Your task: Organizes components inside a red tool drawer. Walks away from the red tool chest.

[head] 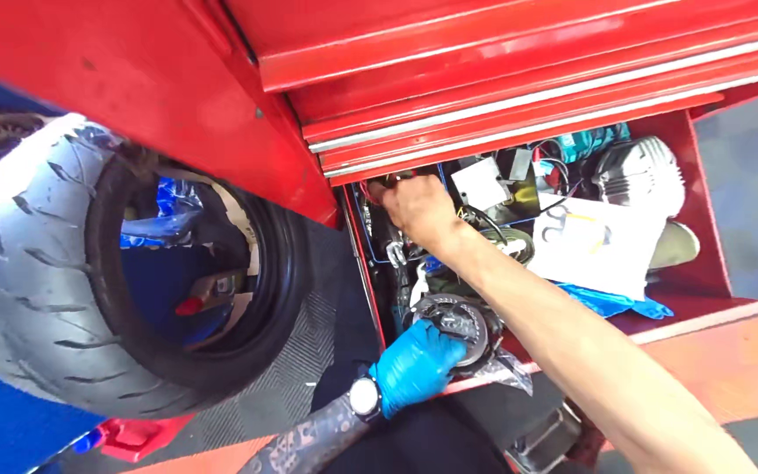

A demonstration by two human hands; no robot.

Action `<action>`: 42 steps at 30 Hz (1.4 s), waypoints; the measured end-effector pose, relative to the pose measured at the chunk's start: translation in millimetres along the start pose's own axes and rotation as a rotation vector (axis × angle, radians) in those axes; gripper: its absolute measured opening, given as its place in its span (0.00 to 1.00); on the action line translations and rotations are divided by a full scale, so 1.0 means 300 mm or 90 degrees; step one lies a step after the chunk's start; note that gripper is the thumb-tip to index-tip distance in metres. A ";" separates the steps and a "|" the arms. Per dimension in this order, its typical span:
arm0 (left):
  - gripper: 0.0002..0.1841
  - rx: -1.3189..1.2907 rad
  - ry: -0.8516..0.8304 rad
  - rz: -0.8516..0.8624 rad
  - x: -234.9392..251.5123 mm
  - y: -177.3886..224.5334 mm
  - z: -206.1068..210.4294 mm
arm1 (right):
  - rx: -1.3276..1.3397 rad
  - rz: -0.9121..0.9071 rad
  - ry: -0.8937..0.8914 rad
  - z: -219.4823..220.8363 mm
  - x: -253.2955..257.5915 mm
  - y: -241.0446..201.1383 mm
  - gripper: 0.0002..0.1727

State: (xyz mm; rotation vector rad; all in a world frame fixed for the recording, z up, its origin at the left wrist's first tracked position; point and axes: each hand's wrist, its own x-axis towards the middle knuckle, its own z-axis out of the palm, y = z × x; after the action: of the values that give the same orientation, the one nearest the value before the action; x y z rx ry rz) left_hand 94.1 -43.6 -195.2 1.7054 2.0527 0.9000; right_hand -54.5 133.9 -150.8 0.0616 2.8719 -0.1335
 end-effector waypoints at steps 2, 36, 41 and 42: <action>0.06 -0.009 0.005 0.002 -0.001 -0.001 0.004 | -0.016 -0.064 0.143 0.029 -0.049 0.054 0.14; 0.15 -0.093 0.286 -0.066 -0.021 0.022 -0.037 | 1.046 0.341 0.636 -0.038 -0.775 0.248 0.14; 0.13 -0.075 0.353 -0.041 0.012 0.041 -0.229 | 1.100 0.466 0.718 0.036 -0.951 0.270 0.16; 0.14 -0.030 0.359 -0.022 0.029 0.030 -0.275 | 1.110 0.492 0.724 0.053 -0.975 0.271 0.16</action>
State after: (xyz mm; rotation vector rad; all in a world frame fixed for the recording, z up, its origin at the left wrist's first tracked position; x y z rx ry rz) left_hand 48.7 -55.9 -126.2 1.4992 2.3584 1.5430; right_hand 235.9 204.6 -95.6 1.8613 1.9886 -2.8675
